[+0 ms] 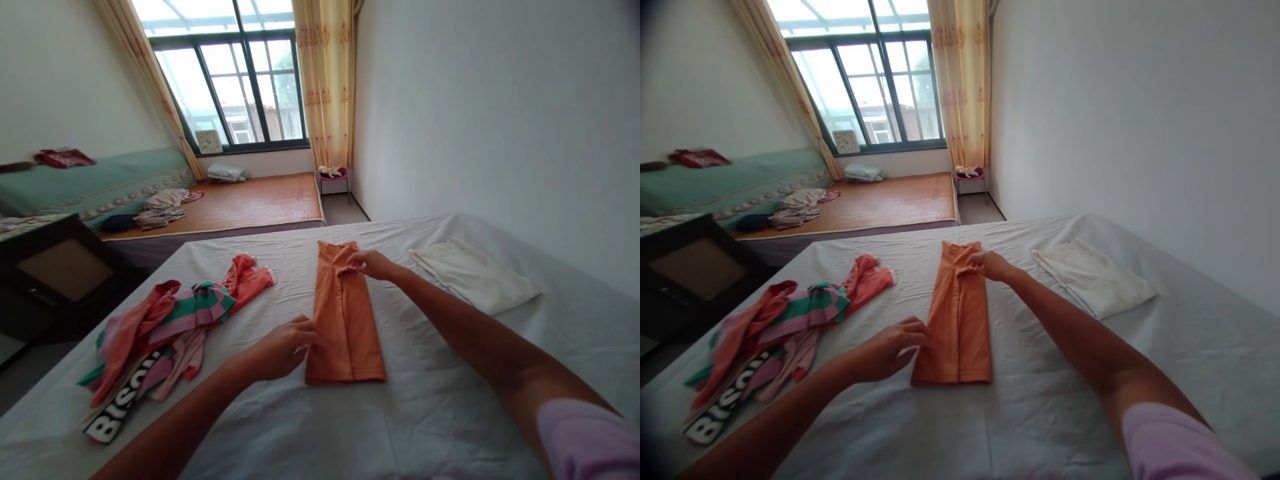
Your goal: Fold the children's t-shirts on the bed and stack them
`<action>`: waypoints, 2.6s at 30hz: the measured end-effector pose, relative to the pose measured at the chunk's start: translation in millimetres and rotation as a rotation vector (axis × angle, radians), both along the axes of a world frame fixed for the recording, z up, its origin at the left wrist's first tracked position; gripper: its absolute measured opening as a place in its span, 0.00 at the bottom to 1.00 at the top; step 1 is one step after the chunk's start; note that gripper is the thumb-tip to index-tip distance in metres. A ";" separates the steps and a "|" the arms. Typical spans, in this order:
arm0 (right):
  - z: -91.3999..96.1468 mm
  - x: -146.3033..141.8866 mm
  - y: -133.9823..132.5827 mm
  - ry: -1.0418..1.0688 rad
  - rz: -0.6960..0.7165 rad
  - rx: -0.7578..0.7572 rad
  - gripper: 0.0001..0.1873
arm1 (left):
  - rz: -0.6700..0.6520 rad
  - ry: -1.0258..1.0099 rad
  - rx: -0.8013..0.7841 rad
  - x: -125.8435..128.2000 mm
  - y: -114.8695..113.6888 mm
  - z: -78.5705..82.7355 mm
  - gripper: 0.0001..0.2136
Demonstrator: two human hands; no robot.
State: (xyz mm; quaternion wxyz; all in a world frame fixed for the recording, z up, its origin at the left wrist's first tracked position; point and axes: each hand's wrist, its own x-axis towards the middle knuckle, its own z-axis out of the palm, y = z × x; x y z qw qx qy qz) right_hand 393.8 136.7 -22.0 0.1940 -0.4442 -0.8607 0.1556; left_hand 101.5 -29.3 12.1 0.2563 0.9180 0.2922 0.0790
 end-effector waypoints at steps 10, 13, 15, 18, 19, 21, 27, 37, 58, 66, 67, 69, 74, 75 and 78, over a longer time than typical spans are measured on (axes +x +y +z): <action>2.4 -1.2 -140.0 -0.135 0.595 0.075 0.27 | -0.178 0.052 0.287 6.7 0.1 -25.6 0.16; -3.5 -8.0 -140.8 -0.092 0.622 0.058 0.23 | -0.185 -0.022 0.205 16.7 3.9 -20.5 0.14; -1.5 -10.2 -141.7 -0.017 0.595 0.004 0.21 | -0.176 -0.070 0.090 18.0 3.6 -7.9 0.15; 9.6 -9.4 -147.8 0.123 0.612 -0.178 0.20 | -0.170 -0.091 -0.138 13.0 -1.4 17.2 0.16; 13.6 -8.5 -149.4 0.160 0.629 -0.271 0.20 | -0.167 -0.085 -0.218 10.8 -2.3 23.8 0.16; 18.5 -7.1 -147.2 0.241 0.641 -0.468 0.18 | -0.139 -0.085 -0.354 7.7 2.0 29.6 0.16; 6.3 -9.7 -70.6 0.750 0.170 -0.662 0.19 | 0.319 -0.516 -0.536 20.8 89.8 3.3 0.24; -12.7 7.0 25.0 0.255 -0.381 0.163 0.23 | 0.604 -0.275 0.291 36.4 148.4 -42.9 0.20; 16.6 -21.3 39.7 -0.078 -0.168 -0.542 0.23 | 0.340 -0.195 0.303 37.0 88.9 -80.3 0.21; 63.0 62.2 -24.8 1.084 -0.251 -0.624 0.17 | 0.456 -0.215 0.297 34.1 100.4 -89.4 0.22; 69.2 77.0 -30.4 1.198 -0.295 -0.492 0.16 | 0.444 -0.206 0.303 34.1 100.8 -89.7 0.22; 76.3 110.9 -40.2 1.345 -0.425 -0.250 0.14 | 0.431 -0.197 0.315 34.0 101.5 -90.1 0.22; 44.6 195.8 -80.6 1.237 -0.965 -0.010 0.14 | 0.420 -0.177 0.345 33.4 101.8 -93.5 0.21; 31.5 209.6 -92.9 1.121 -1.080 -0.070 0.10 | 0.416 -0.172 0.350 33.6 100.3 -94.2 0.20; -7.4 246.5 -127.1 0.887 -1.192 -0.274 0.10 | 0.391 -0.154 0.362 34.3 93.1 -94.1 0.18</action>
